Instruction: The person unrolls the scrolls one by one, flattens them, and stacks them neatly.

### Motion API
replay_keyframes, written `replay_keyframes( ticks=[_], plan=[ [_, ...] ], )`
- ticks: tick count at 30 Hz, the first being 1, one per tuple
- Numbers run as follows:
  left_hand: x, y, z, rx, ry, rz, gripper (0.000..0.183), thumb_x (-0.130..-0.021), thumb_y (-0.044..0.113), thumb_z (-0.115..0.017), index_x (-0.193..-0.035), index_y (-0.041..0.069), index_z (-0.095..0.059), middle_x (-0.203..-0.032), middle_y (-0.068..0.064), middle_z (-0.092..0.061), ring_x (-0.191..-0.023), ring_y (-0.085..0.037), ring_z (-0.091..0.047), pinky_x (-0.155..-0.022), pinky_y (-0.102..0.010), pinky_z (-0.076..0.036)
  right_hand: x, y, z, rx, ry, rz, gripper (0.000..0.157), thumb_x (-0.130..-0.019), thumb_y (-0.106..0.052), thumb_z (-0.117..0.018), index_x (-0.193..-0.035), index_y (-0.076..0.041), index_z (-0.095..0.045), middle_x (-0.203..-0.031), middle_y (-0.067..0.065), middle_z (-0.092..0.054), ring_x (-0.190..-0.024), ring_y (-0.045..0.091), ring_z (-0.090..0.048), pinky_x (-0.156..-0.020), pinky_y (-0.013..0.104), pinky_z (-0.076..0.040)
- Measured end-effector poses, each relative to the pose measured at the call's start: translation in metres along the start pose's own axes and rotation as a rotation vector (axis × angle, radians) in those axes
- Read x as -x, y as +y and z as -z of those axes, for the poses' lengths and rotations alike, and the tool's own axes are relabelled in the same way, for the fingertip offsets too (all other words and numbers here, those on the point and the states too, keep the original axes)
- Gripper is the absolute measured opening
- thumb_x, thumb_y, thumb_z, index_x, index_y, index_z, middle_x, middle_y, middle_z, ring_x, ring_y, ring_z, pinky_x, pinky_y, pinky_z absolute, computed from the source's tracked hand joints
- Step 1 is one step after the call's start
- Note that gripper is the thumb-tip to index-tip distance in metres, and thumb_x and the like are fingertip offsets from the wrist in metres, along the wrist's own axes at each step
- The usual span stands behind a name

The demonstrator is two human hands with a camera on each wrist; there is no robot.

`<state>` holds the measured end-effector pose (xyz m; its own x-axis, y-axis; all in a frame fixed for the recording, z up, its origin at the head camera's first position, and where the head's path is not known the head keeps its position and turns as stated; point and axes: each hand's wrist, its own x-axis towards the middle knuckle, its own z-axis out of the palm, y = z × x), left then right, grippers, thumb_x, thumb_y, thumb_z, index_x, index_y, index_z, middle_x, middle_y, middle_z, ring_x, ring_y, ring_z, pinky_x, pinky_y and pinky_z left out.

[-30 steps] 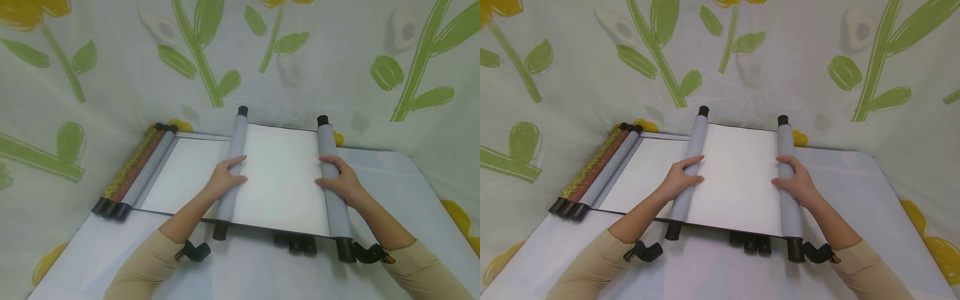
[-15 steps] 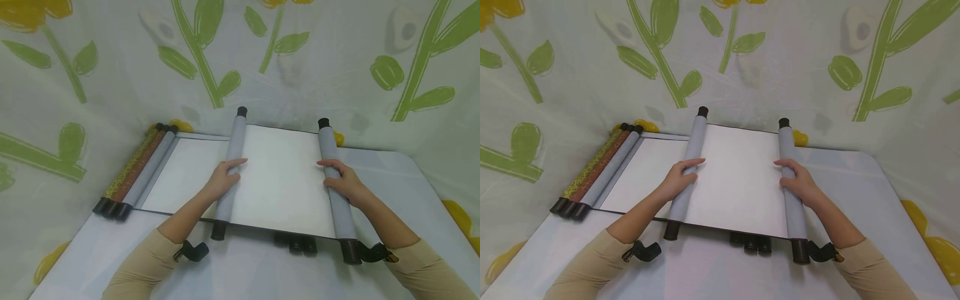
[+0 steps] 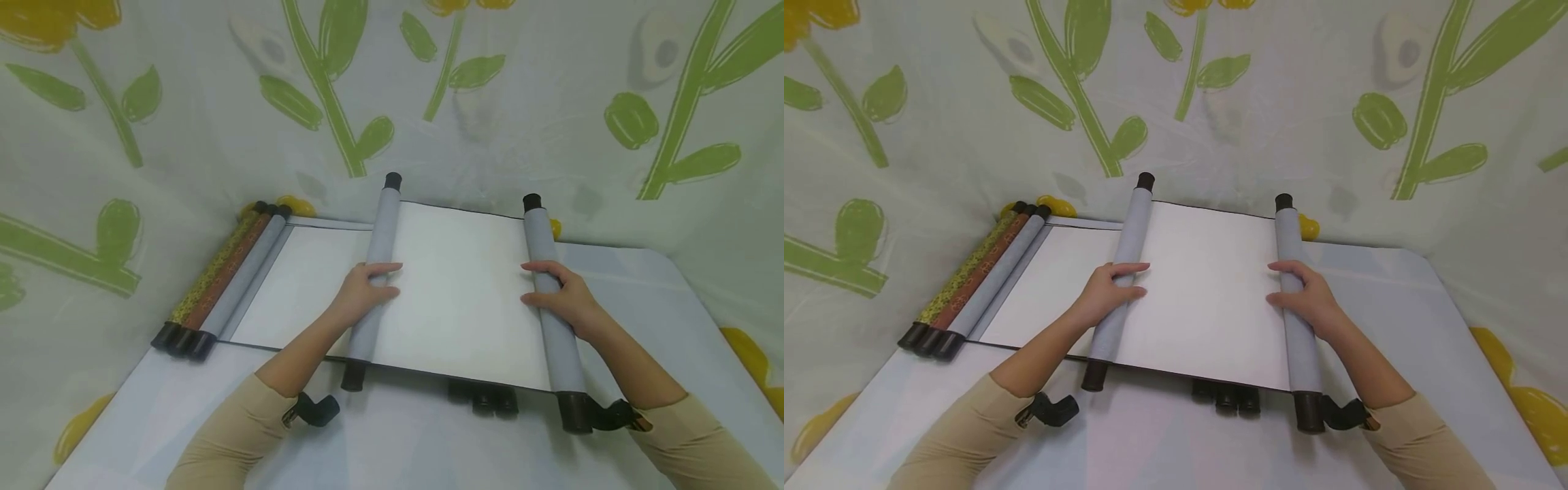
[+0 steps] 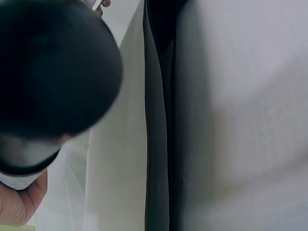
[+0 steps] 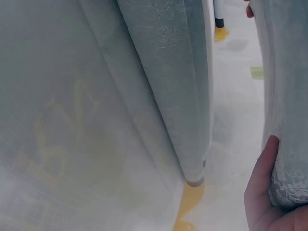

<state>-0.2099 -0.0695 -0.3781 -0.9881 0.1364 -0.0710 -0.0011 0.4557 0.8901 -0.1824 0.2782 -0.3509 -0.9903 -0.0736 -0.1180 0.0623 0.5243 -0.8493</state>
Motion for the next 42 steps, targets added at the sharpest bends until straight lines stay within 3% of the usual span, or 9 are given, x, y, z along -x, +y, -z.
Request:
replay_keyframes(
  ticks=[3, 12, 19, 24, 29, 35, 42],
  plan=[
    [-0.002, -0.002, 0.001, -0.011, 0.004, 0.001, 0.041, -0.083, 0.016, -0.070, -0.123, 0.026, -0.065, -0.130, -0.016, -0.047, -0.129, -0.037, -0.038, -0.100, -0.059, -0.034, 0.000, -0.001, 0.000, 0.003, 0.006, 0.013, 0.063, -0.083, -0.013, -0.070, -0.139, -0.013, -0.042, -0.150, 0.026, -0.020, -0.119, 0.042, -0.034, -0.076, 0.042, -0.039],
    [-0.003, -0.007, 0.007, -0.017, 0.015, -0.032, 0.038, -0.088, 0.009, -0.055, -0.122, 0.023, -0.065, -0.126, -0.016, -0.047, -0.127, -0.036, -0.039, -0.101, -0.057, -0.035, -0.001, 0.000, 0.002, 0.005, 0.018, 0.018, 0.056, -0.085, -0.005, -0.058, -0.139, -0.015, -0.044, -0.151, 0.026, -0.019, -0.121, 0.042, -0.031, -0.081, 0.048, -0.037],
    [-0.002, -0.016, 0.015, -0.054, 0.003, -0.026, 0.039, -0.092, 0.013, -0.045, -0.126, 0.020, -0.063, -0.115, -0.015, -0.046, -0.103, -0.030, -0.044, -0.082, -0.041, -0.039, -0.002, 0.004, 0.004, 0.044, 0.026, 0.017, 0.054, -0.086, -0.005, -0.050, -0.139, -0.011, -0.042, -0.150, 0.025, -0.022, -0.114, 0.039, -0.035, -0.078, 0.044, -0.038],
    [-0.003, -0.021, 0.018, -0.068, 0.013, -0.002, 0.038, -0.089, 0.015, -0.057, -0.126, 0.022, -0.062, -0.119, -0.017, -0.048, -0.112, -0.033, -0.046, -0.088, -0.047, -0.043, -0.003, 0.005, 0.004, 0.075, 0.046, 0.001, 0.055, -0.086, -0.006, -0.054, -0.140, -0.010, -0.042, -0.149, 0.026, -0.023, -0.115, 0.041, -0.036, -0.077, 0.046, -0.039],
    [-0.004, -0.021, 0.020, -0.061, 0.035, 0.030, 0.043, -0.083, 0.018, -0.070, -0.125, 0.024, -0.063, -0.130, -0.019, -0.046, -0.128, -0.039, -0.039, -0.098, -0.058, -0.038, -0.003, 0.006, 0.005, 0.085, 0.051, 0.004, 0.060, -0.085, -0.010, -0.065, -0.140, -0.007, -0.040, -0.150, 0.027, -0.023, -0.118, 0.042, -0.035, -0.080, 0.048, -0.039],
    [-0.005, -0.019, 0.020, -0.082, 0.046, 0.031, 0.042, -0.084, 0.015, -0.065, -0.125, 0.024, -0.063, -0.126, -0.017, -0.048, -0.124, -0.035, -0.043, -0.096, -0.054, -0.040, -0.002, 0.006, 0.006, 0.086, 0.053, 0.019, 0.064, -0.084, -0.013, -0.068, -0.140, -0.006, -0.039, -0.150, 0.027, -0.023, -0.122, 0.042, -0.033, -0.083, 0.049, -0.038],
    [-0.005, -0.020, 0.018, -0.134, 0.034, -0.023, 0.043, -0.086, 0.009, -0.055, -0.127, 0.023, -0.062, -0.116, -0.017, -0.048, -0.106, -0.031, -0.046, -0.081, -0.042, -0.043, -0.001, 0.007, 0.010, 0.105, 0.062, 0.043, 0.061, -0.085, -0.004, -0.062, -0.141, -0.005, -0.038, -0.150, 0.026, -0.023, -0.123, 0.043, -0.031, -0.085, 0.053, -0.035]
  ],
)
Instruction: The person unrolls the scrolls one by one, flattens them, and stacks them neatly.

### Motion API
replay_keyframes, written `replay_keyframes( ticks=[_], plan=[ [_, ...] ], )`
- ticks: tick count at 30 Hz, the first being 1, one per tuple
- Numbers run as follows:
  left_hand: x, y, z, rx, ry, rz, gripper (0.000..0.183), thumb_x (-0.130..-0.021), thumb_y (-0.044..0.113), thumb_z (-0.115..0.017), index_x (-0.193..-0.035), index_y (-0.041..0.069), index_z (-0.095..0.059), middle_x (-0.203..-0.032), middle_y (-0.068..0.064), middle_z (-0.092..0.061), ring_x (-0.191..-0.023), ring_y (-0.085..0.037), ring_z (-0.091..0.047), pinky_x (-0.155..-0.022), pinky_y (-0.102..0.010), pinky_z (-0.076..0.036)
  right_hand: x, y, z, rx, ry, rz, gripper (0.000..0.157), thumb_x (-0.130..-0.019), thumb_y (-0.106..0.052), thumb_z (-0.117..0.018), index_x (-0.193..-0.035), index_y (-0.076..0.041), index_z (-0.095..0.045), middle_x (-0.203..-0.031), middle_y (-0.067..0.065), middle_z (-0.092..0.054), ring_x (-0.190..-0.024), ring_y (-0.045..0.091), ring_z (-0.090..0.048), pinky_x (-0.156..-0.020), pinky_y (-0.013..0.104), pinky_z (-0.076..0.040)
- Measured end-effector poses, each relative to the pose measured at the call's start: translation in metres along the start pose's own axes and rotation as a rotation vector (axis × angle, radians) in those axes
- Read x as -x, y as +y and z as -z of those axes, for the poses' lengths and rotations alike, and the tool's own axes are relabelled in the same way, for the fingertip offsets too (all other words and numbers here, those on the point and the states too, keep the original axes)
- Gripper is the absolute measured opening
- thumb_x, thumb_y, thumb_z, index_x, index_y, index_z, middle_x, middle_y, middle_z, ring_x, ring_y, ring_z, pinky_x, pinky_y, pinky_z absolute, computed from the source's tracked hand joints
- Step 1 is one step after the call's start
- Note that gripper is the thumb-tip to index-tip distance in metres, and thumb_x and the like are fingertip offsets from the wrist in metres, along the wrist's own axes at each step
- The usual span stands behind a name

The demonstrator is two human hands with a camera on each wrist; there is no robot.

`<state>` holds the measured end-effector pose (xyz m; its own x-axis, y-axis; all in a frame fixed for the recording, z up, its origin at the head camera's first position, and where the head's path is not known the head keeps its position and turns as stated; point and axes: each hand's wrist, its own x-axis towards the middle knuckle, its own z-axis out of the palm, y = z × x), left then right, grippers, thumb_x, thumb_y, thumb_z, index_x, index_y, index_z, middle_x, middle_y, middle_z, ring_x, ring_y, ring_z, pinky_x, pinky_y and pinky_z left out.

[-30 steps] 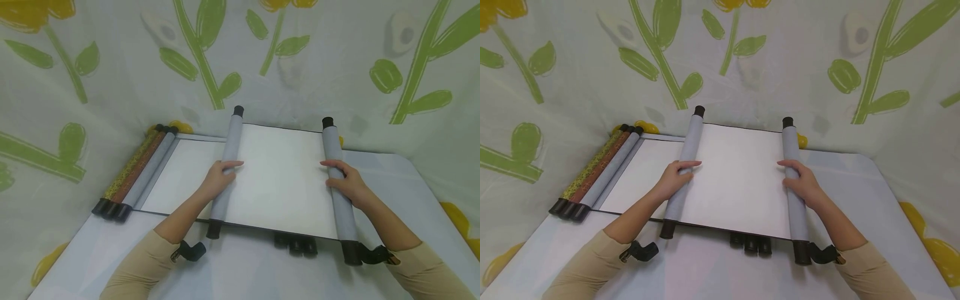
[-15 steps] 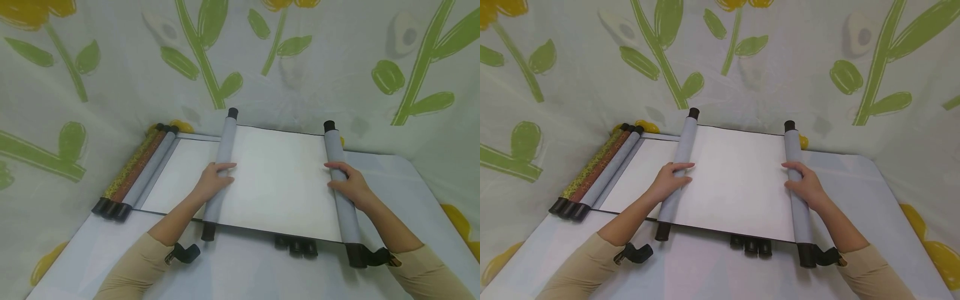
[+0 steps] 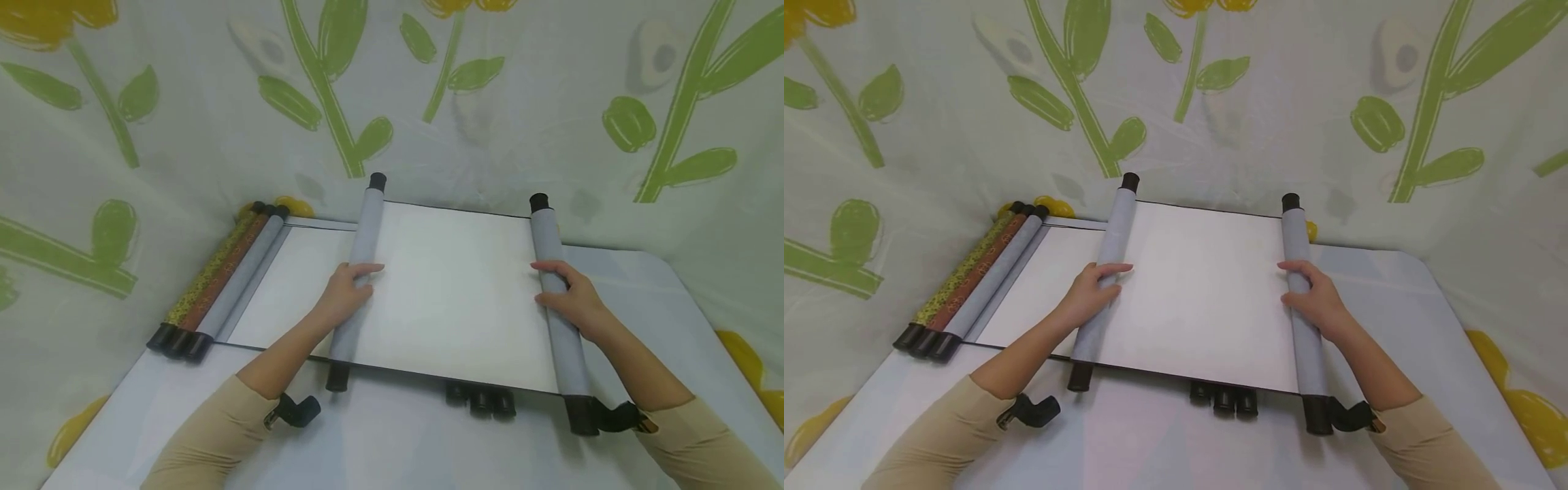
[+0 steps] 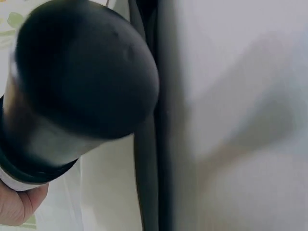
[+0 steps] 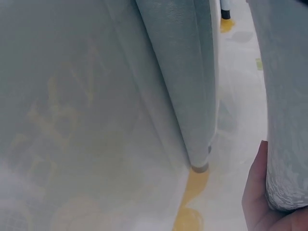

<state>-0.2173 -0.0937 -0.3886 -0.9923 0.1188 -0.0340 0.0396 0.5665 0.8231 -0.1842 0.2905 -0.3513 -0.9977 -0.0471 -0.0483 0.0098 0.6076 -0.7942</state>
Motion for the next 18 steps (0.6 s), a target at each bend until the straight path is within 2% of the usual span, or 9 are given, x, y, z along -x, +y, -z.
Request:
replay_keyframes(
  ticks=[4, 8, 10, 13, 18],
  plan=[
    [0.002, -0.002, 0.002, -0.040, 0.000, -0.016, 0.042, -0.089, 0.010, -0.052, -0.129, 0.022, -0.060, -0.114, -0.017, -0.046, -0.097, -0.029, -0.046, -0.072, -0.035, -0.042, 0.001, 0.003, 0.002, 0.011, 0.005, -0.004, 0.059, -0.086, -0.002, -0.056, -0.142, -0.006, -0.037, -0.152, 0.025, -0.021, -0.123, 0.044, -0.029, -0.084, 0.055, -0.033],
    [0.003, -0.005, 0.005, -0.044, 0.005, -0.016, 0.038, -0.092, 0.014, -0.051, -0.128, 0.020, -0.060, -0.114, -0.017, -0.046, -0.093, -0.028, -0.047, -0.069, -0.033, -0.042, 0.001, 0.007, 0.004, 0.018, 0.018, -0.007, 0.057, -0.086, -0.002, -0.053, -0.141, -0.006, -0.037, -0.152, 0.024, -0.021, -0.125, 0.043, -0.026, -0.086, 0.057, -0.032],
    [0.003, -0.007, 0.007, -0.034, 0.007, -0.011, 0.037, -0.093, 0.015, -0.052, -0.128, 0.020, -0.061, -0.115, -0.018, -0.046, -0.097, -0.029, -0.048, -0.072, -0.036, -0.044, 0.001, 0.009, 0.005, 0.020, 0.020, -0.007, 0.058, -0.087, -0.004, -0.054, -0.142, -0.006, -0.037, -0.152, 0.024, -0.021, -0.125, 0.043, -0.026, -0.086, 0.057, -0.032],
    [0.003, -0.010, 0.009, -0.022, 0.016, 0.008, 0.037, -0.091, 0.018, -0.057, -0.128, 0.023, -0.061, -0.121, -0.017, -0.047, -0.109, -0.032, -0.048, -0.083, -0.043, -0.045, 0.001, 0.010, 0.005, 0.016, 0.008, -0.021, 0.062, -0.088, -0.013, -0.063, -0.143, -0.008, -0.035, -0.152, 0.025, -0.020, -0.123, 0.043, -0.029, -0.083, 0.052, -0.035],
    [0.004, -0.013, 0.013, -0.003, 0.027, 0.025, 0.040, -0.088, 0.021, -0.064, -0.128, 0.023, -0.061, -0.129, -0.018, -0.047, -0.127, -0.036, -0.041, -0.098, -0.054, -0.039, 0.001, 0.011, 0.005, 0.011, -0.001, -0.041, 0.073, -0.083, -0.024, -0.072, -0.144, -0.010, -0.034, -0.150, 0.027, -0.021, -0.119, 0.043, -0.032, -0.079, 0.045, -0.036]
  ],
)
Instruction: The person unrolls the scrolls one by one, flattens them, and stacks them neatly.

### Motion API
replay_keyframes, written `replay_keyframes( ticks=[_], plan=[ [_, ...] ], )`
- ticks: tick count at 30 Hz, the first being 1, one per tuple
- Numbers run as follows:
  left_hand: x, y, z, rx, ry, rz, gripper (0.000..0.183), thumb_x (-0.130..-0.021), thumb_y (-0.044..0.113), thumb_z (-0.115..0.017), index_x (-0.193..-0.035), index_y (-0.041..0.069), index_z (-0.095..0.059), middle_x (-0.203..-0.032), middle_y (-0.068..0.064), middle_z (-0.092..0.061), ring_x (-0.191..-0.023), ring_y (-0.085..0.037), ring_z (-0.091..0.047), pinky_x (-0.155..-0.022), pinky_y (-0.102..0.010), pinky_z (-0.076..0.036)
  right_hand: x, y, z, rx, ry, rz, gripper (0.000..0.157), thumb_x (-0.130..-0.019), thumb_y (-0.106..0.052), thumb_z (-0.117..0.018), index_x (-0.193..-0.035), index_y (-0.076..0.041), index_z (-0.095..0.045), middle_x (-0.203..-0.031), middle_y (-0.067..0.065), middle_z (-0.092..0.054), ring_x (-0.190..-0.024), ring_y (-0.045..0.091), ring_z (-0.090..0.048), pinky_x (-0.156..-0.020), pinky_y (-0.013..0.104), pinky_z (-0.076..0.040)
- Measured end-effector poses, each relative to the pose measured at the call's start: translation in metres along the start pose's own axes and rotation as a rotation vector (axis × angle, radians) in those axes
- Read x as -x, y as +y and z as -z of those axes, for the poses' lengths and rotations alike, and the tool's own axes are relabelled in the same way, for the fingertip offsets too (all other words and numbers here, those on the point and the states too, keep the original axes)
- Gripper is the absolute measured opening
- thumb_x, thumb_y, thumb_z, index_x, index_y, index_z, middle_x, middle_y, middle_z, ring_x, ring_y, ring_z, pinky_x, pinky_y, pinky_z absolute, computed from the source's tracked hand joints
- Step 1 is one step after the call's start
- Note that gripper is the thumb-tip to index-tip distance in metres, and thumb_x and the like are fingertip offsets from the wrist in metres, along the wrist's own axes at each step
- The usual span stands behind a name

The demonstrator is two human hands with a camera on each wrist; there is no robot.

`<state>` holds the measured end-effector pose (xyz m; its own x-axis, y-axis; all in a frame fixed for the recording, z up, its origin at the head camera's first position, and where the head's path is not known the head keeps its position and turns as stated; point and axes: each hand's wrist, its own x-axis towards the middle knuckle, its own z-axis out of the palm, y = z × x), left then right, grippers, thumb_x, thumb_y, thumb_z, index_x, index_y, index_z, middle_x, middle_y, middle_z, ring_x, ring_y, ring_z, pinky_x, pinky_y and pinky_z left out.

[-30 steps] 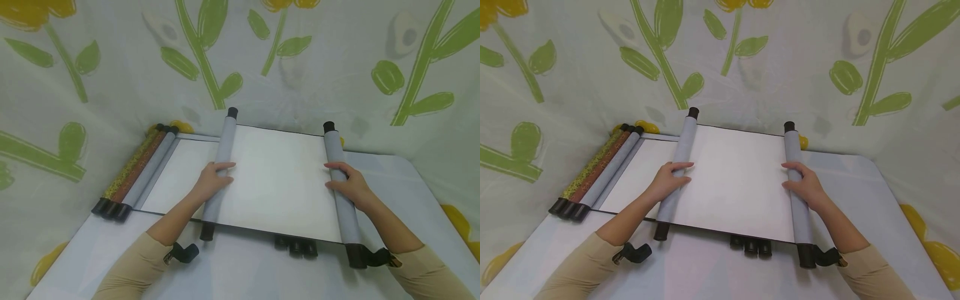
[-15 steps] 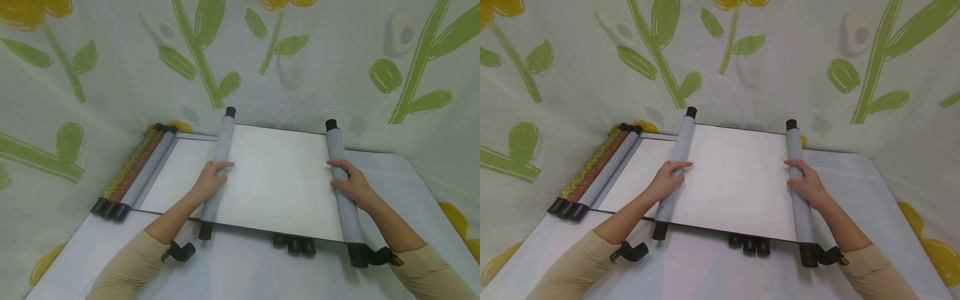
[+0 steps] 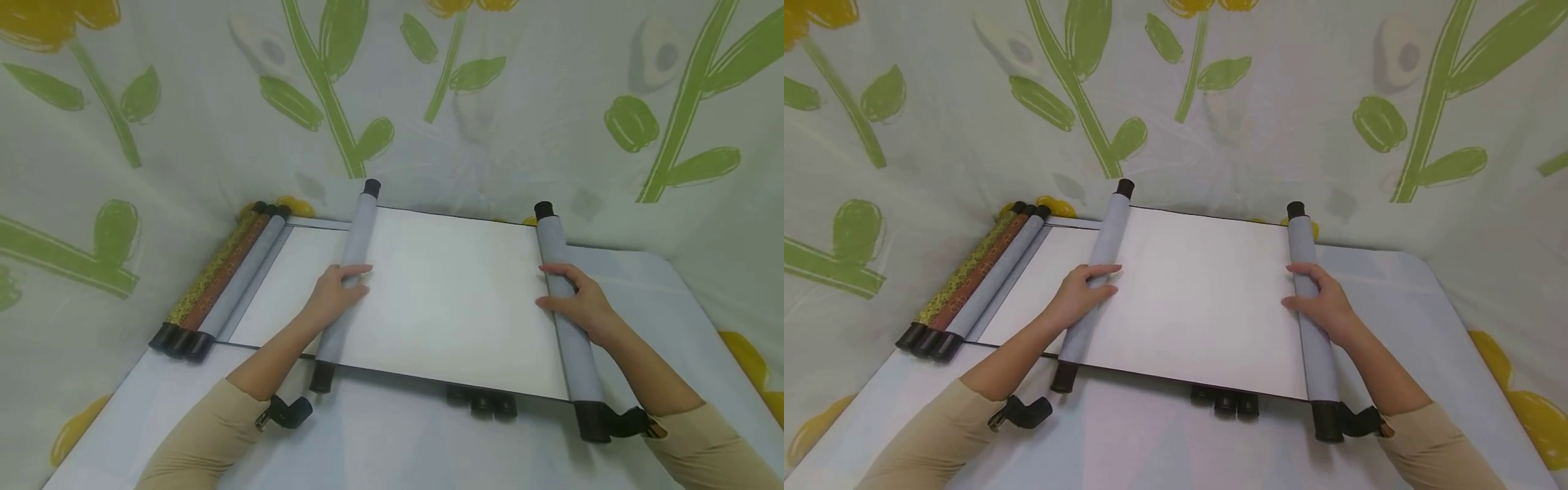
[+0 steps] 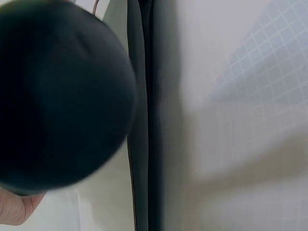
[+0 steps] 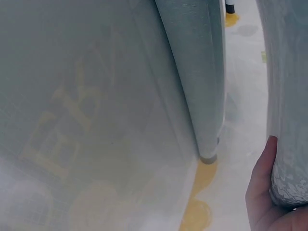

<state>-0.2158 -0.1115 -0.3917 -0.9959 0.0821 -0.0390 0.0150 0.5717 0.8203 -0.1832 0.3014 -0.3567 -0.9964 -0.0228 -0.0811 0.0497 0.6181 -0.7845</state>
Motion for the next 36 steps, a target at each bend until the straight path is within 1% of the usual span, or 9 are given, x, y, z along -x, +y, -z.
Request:
replay_keyframes(
  ticks=[5, 9, 13, 17, 20, 22, 27, 31, 36],
  plan=[
    [-0.001, 0.000, 0.001, -0.007, 0.004, -0.013, 0.039, -0.089, 0.018, -0.061, -0.127, 0.022, -0.061, -0.130, -0.019, -0.047, -0.127, -0.037, -0.042, -0.099, -0.053, -0.039, 0.000, -0.001, 0.001, -0.008, -0.007, 0.023, 0.066, -0.086, -0.020, -0.068, -0.143, -0.010, -0.036, -0.151, 0.027, -0.020, -0.121, 0.044, -0.030, -0.083, 0.049, -0.035],
    [0.000, -0.001, 0.002, -0.021, 0.001, -0.017, 0.037, -0.092, 0.016, -0.055, -0.128, 0.021, -0.061, -0.126, -0.019, -0.048, -0.122, -0.036, -0.045, -0.095, -0.052, -0.041, 0.000, 0.000, 0.003, -0.003, -0.017, 0.042, 0.057, -0.089, -0.012, -0.060, -0.142, -0.009, -0.039, -0.151, 0.026, -0.021, -0.127, 0.043, -0.027, -0.089, 0.054, -0.032],
    [0.003, -0.002, 0.005, -0.038, -0.009, 0.002, 0.036, -0.094, 0.014, -0.048, -0.127, 0.018, -0.061, -0.119, -0.019, -0.046, -0.110, -0.033, -0.047, -0.086, -0.046, -0.043, 0.000, 0.003, 0.008, 0.017, -0.034, 0.026, 0.051, -0.088, -0.006, -0.052, -0.139, -0.008, -0.044, -0.151, 0.027, -0.021, -0.131, 0.043, -0.024, -0.092, 0.057, -0.030],
    [0.004, -0.004, 0.007, -0.046, -0.017, 0.015, 0.037, -0.095, 0.014, -0.045, -0.128, 0.017, -0.061, -0.115, -0.018, -0.045, -0.101, -0.029, -0.046, -0.078, -0.039, -0.042, 0.001, 0.005, 0.012, 0.013, -0.057, 0.015, 0.048, -0.089, -0.006, -0.048, -0.137, -0.006, -0.046, -0.151, 0.029, -0.019, -0.135, 0.045, -0.018, -0.097, 0.061, -0.026],
    [0.003, -0.007, 0.009, -0.035, -0.017, 0.020, 0.036, -0.095, 0.016, -0.046, -0.129, 0.019, -0.061, -0.117, -0.018, -0.045, -0.104, -0.031, -0.047, -0.081, -0.041, -0.043, 0.001, 0.005, 0.012, 0.004, -0.052, 0.032, 0.047, -0.089, -0.005, -0.050, -0.136, -0.003, -0.046, -0.151, 0.029, -0.021, -0.137, 0.046, -0.017, -0.101, 0.063, -0.023],
    [0.003, -0.009, 0.011, -0.032, -0.013, 0.023, 0.035, -0.096, 0.018, -0.049, -0.129, 0.020, -0.060, -0.121, -0.019, -0.046, -0.111, -0.033, -0.047, -0.087, -0.047, -0.044, 0.001, 0.005, 0.012, 0.003, -0.042, 0.039, 0.049, -0.089, -0.009, -0.056, -0.136, -0.002, -0.045, -0.150, 0.028, -0.022, -0.137, 0.047, -0.016, -0.103, 0.063, -0.021],
    [0.002, -0.013, 0.016, -0.032, -0.015, 0.035, 0.041, -0.091, 0.025, -0.062, -0.131, 0.021, -0.058, -0.126, -0.021, -0.046, -0.125, -0.038, -0.042, -0.096, -0.057, -0.039, 0.003, 0.005, 0.013, 0.016, -0.027, 0.023, 0.066, -0.082, -0.023, -0.073, -0.136, 0.000, -0.043, -0.151, 0.029, -0.021, -0.138, 0.049, -0.013, -0.103, 0.066, -0.018],
    [0.001, -0.013, 0.016, -0.036, -0.021, 0.048, 0.044, -0.089, 0.025, -0.065, -0.132, 0.022, -0.057, -0.125, -0.021, -0.047, -0.125, -0.038, -0.042, -0.096, -0.057, -0.038, 0.004, 0.004, 0.013, 0.027, -0.030, 0.007, 0.069, -0.080, -0.024, -0.076, -0.136, -0.001, -0.043, -0.151, 0.029, -0.020, -0.138, 0.049, -0.014, -0.102, 0.067, -0.019],
    [0.002, -0.011, 0.018, -0.043, -0.002, 0.033, 0.040, -0.091, 0.021, -0.061, -0.131, 0.022, -0.058, -0.123, -0.019, -0.048, -0.122, -0.036, -0.044, -0.095, -0.054, -0.041, 0.004, 0.005, 0.015, 0.029, -0.026, 0.032, 0.062, -0.083, -0.019, -0.072, -0.135, 0.000, -0.044, -0.150, 0.030, -0.022, -0.136, 0.050, -0.016, -0.101, 0.065, -0.022]
  ],
)
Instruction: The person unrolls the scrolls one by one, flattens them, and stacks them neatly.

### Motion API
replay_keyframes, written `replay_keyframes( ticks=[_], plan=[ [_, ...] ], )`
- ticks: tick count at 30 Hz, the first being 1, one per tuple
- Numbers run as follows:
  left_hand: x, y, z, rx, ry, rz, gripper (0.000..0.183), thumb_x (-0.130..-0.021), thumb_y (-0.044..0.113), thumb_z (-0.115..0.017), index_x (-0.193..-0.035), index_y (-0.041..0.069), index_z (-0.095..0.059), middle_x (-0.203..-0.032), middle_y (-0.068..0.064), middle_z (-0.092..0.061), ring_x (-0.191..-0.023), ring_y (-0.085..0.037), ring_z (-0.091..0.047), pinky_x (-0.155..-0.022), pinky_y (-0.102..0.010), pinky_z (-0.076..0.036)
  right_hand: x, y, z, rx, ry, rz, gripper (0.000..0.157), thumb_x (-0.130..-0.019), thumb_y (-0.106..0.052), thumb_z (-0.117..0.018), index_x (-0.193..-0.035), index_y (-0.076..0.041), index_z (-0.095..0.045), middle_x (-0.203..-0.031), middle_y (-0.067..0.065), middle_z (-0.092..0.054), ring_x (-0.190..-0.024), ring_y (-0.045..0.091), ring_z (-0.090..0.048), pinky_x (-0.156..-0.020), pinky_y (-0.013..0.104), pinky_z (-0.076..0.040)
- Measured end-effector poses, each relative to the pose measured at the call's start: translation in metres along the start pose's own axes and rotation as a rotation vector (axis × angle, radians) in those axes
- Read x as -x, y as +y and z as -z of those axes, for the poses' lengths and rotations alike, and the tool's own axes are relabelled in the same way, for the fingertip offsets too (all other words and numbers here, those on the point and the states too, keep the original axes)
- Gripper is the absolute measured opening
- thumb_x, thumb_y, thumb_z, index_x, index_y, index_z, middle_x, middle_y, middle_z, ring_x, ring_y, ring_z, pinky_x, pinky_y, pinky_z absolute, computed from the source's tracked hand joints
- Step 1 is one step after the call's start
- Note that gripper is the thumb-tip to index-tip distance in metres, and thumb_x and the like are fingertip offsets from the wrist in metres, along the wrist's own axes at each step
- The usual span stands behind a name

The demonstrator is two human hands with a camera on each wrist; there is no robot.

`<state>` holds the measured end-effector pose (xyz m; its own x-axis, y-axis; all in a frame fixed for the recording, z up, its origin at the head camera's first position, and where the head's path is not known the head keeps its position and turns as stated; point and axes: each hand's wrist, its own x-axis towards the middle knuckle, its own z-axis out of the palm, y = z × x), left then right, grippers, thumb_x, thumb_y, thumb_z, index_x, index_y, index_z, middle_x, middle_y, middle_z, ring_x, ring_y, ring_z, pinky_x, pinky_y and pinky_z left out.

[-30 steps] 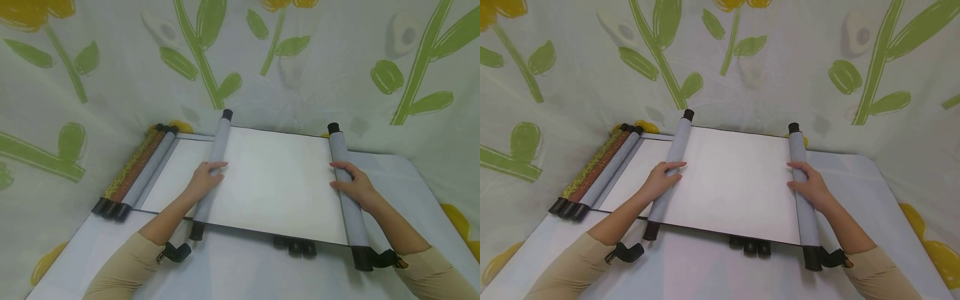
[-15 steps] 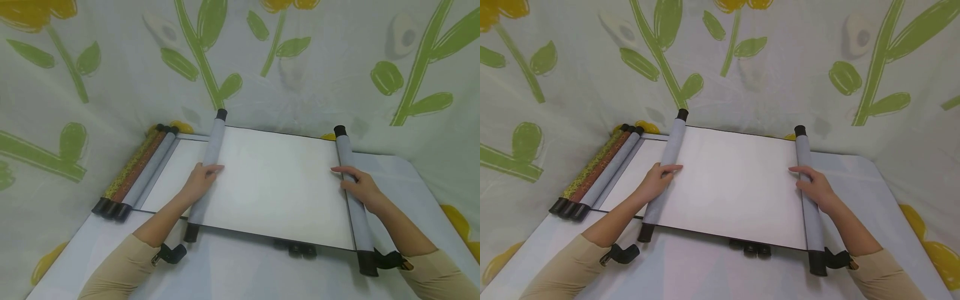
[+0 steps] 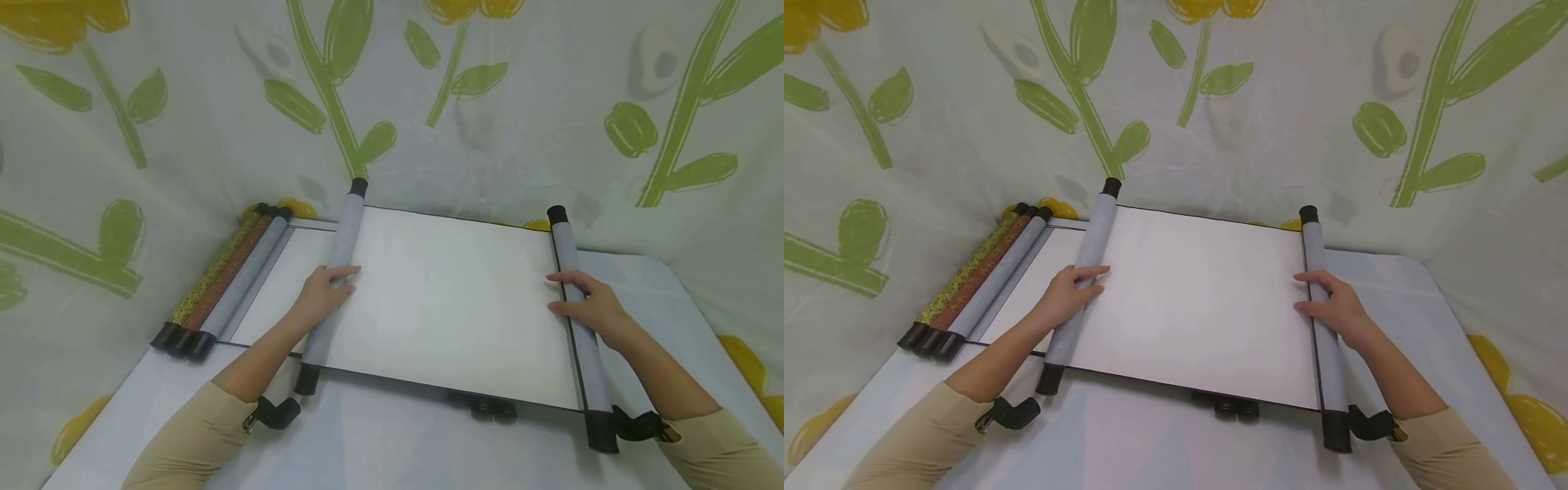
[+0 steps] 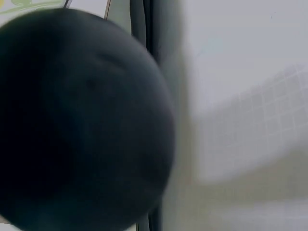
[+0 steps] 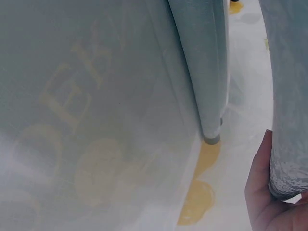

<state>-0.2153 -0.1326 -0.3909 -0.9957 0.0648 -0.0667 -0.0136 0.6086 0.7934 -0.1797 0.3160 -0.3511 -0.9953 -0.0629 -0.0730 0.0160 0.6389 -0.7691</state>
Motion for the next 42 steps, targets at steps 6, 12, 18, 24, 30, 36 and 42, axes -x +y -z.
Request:
replay_keyframes(
  ticks=[6, 12, 18, 24, 30, 36, 42],
  plan=[
    [0.001, -0.002, 0.003, -0.023, 0.014, -0.014, 0.034, -0.096, 0.016, -0.050, -0.129, 0.018, -0.060, -0.117, -0.020, -0.047, -0.105, -0.032, -0.048, -0.082, -0.044, -0.045, 0.001, 0.004, 0.003, 0.006, -0.015, 0.031, 0.046, -0.091, -0.009, -0.057, -0.135, -0.001, -0.044, -0.150, 0.031, -0.020, -0.136, 0.050, -0.015, -0.100, 0.066, -0.022],
    [-0.001, -0.010, 0.004, -0.049, 0.013, -0.011, 0.035, -0.099, 0.018, -0.043, -0.130, 0.018, -0.059, -0.111, -0.017, -0.047, -0.090, -0.027, -0.048, -0.072, -0.035, -0.043, 0.001, 0.011, 0.005, 0.049, -0.014, 0.033, 0.044, -0.093, -0.009, -0.053, -0.135, 0.000, -0.042, -0.149, 0.032, -0.021, -0.135, 0.051, -0.017, -0.099, 0.068, -0.022],
    [-0.001, -0.014, 0.008, -0.029, -0.003, -0.007, 0.042, -0.092, 0.027, -0.061, -0.133, 0.020, -0.056, -0.125, -0.021, -0.046, -0.116, -0.035, -0.047, -0.092, -0.050, -0.042, 0.003, 0.014, 0.005, 0.068, -0.002, 0.025, 0.060, -0.086, -0.027, -0.069, -0.134, -0.001, -0.044, -0.146, 0.031, -0.027, -0.131, 0.050, -0.023, -0.094, 0.064, -0.028],
    [0.000, -0.012, 0.011, -0.048, -0.004, -0.016, 0.047, -0.088, 0.028, -0.066, -0.134, 0.020, -0.055, -0.125, -0.022, -0.045, -0.119, -0.037, -0.045, -0.093, -0.052, -0.041, 0.004, 0.012, 0.005, 0.077, 0.012, 0.024, 0.063, -0.083, -0.025, -0.073, -0.133, 0.000, -0.044, -0.146, 0.033, -0.027, -0.132, 0.052, -0.022, -0.094, 0.065, -0.028],
    [0.000, -0.012, 0.013, -0.049, 0.001, -0.016, 0.042, -0.092, 0.022, -0.060, -0.134, 0.019, -0.056, -0.131, -0.023, -0.043, -0.123, -0.039, -0.043, -0.094, -0.053, -0.041, 0.004, 0.013, 0.006, 0.081, 0.005, 0.034, 0.061, -0.085, -0.022, -0.070, -0.134, 0.001, -0.043, -0.146, 0.033, -0.026, -0.133, 0.053, -0.020, -0.096, 0.068, -0.026],
    [-0.001, -0.015, 0.017, -0.080, 0.025, -0.038, 0.038, -0.095, 0.014, -0.053, -0.133, 0.017, -0.057, -0.126, -0.025, -0.045, -0.107, -0.035, -0.049, -0.080, -0.043, -0.047, 0.004, 0.018, 0.008, 0.084, -0.010, 0.055, 0.053, -0.090, -0.014, -0.063, -0.136, 0.000, -0.040, -0.146, 0.033, -0.026, -0.132, 0.054, -0.021, -0.092, 0.066, -0.030],
    [-0.001, -0.022, 0.021, -0.118, 0.052, -0.060, 0.040, -0.095, 0.012, -0.049, -0.133, 0.015, -0.056, -0.120, -0.025, -0.048, -0.095, -0.031, -0.050, -0.072, -0.038, -0.046, 0.002, 0.022, 0.010, 0.053, -0.040, 0.042, 0.052, -0.092, -0.010, -0.059, -0.139, 0.000, -0.038, -0.149, 0.032, -0.022, -0.136, 0.053, -0.011, -0.097, 0.074, -0.018]
  ],
)
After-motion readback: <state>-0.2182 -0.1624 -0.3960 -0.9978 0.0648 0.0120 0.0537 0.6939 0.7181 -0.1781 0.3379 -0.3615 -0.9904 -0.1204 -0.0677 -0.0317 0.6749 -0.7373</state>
